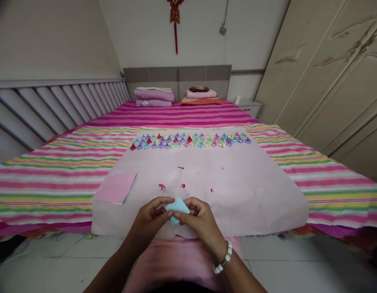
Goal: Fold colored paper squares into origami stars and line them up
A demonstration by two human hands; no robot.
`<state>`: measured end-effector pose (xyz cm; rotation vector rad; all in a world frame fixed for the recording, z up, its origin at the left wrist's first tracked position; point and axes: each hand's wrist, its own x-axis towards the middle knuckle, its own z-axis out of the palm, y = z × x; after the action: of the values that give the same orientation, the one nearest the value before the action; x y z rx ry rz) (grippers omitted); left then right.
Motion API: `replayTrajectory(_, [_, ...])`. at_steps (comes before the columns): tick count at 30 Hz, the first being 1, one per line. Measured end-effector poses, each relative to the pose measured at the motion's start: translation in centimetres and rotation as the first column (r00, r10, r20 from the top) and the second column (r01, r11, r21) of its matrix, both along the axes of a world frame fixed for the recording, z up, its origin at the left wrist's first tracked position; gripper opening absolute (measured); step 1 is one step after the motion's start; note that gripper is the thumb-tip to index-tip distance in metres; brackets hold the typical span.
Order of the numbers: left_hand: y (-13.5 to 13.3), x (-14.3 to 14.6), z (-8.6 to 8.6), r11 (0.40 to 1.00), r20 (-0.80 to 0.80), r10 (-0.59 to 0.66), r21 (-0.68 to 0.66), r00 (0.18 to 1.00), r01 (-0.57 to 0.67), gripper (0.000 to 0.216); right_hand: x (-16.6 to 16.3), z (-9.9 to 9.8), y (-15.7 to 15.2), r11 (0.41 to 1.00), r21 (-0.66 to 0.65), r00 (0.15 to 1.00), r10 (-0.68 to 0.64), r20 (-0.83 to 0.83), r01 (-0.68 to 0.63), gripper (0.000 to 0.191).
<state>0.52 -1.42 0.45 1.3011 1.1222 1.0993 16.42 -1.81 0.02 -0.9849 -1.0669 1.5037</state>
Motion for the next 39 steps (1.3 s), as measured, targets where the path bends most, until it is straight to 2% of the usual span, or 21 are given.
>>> replayTrajectory(4, [-0.1, 0.1, 0.0, 1.000, -0.010, -0.015, 0.002, 1.000, 0.015, 0.033, 0.1, -0.3, 0.2, 1.000, 0.020, 0.997, -0.008, 0.079, 0.006, 0.028])
replayTrajectory(7, [0.1, 0.0, -0.1, 0.999, 0.058, -0.020, -0.038, 0.998, 0.022, 0.040, 0.1, -0.2, 0.1, 0.999, 0.032, 0.994, -0.014, 0.105, 0.010, 0.029])
replayTrajectory(11, [0.5, 0.2, -0.1, 0.993, 0.137, 0.052, -0.109, 0.989, -0.037, 0.049, 0.1, -0.4, 0.0, 0.998, 0.031, 0.995, -0.051, 0.084, 0.048, 0.027])
replayTrajectory(13, [0.5, 0.6, -0.3, 0.988, 0.177, 0.066, -0.147, 0.982, -0.040, 0.044, 0.0, -0.7, 0.1, 0.994, 0.038, 0.992, -0.104, 0.077, 0.102, 0.027])
replayTrajectory(17, [0.2, 1.6, -0.9, 0.980, 0.157, 0.000, -0.199, 0.988, 0.032, 0.026, -0.4, -1.1, 0.4, 0.987, 0.035, 0.988, -0.155, 0.013, 0.154, 0.028])
replayTrajectory(20, [0.0, 1.8, -1.1, 0.980, 0.136, 0.040, -0.201, 0.990, -0.012, 0.027, -0.7, -1.3, 0.3, 0.988, 0.026, 0.987, -0.154, -0.040, 0.155, 0.027])
replayTrajectory(27, [0.2, 1.6, -1.2, 0.980, 0.137, 0.134, -0.165, 0.981, -0.110, 0.028, -0.5, -1.7, -0.3, 0.979, 0.036, 0.979, -0.202, 0.035, 0.201, 0.028])
replayTrajectory(29, [0.2, 1.5, -1.3, 0.977, 0.165, 0.138, -0.184, 0.977, -0.107, 0.030, -0.2, -1.7, -0.3, 0.983, 0.068, 0.984, -0.171, 0.041, 0.168, 0.028])
replayTrajectory(31, [0.1, 1.2, -1.4, 0.968, 0.256, 0.113, -0.247, 0.960, -0.048, 0.032, 0.2, -1.6, -0.1, 0.995, 0.087, 0.999, -0.048, 0.014, 0.046, 0.021])
replayTrajectory(32, [0.1, 0.9, -1.4, 0.956, 0.323, 0.083, -0.294, 0.943, 0.017, 0.033, 0.5, -1.5, 0.0, 0.995, 0.090, 0.999, 0.031, -0.022, -0.029, 0.016])
replayTrajectory(33, [0.0, 0.6, -1.4, 0.932, 0.401, 0.041, -0.346, 0.915, 0.110, 0.033, 0.9, -1.4, 0.1, 0.992, 0.089, 0.993, 0.096, -0.074, -0.089, 0.022])
replayTrajectory(35, [-0.2, 0.1, -1.4, 0.844, 0.555, -0.061, -0.416, 0.829, 0.340, 0.033, 1.5, -1.2, 0.3, 0.988, 0.092, 0.976, 0.137, -0.168, -0.123, 0.044])
replayTrajectory(36, [-0.4, -0.1, -1.4, 0.786, 0.623, -0.105, -0.426, 0.775, 0.449, 0.032, 1.7, -1.2, 0.4, 0.987, 0.098, 0.971, 0.142, -0.193, -0.125, 0.048])
replayTrajectory(39, [-1.0, -0.1, -1.4, 0.634, 0.773, -0.146, -0.405, 0.617, 0.659, 0.025, 1.9, -1.0, 0.6, 0.975, 0.122, 0.955, 0.208, -0.213, -0.185, 0.046])
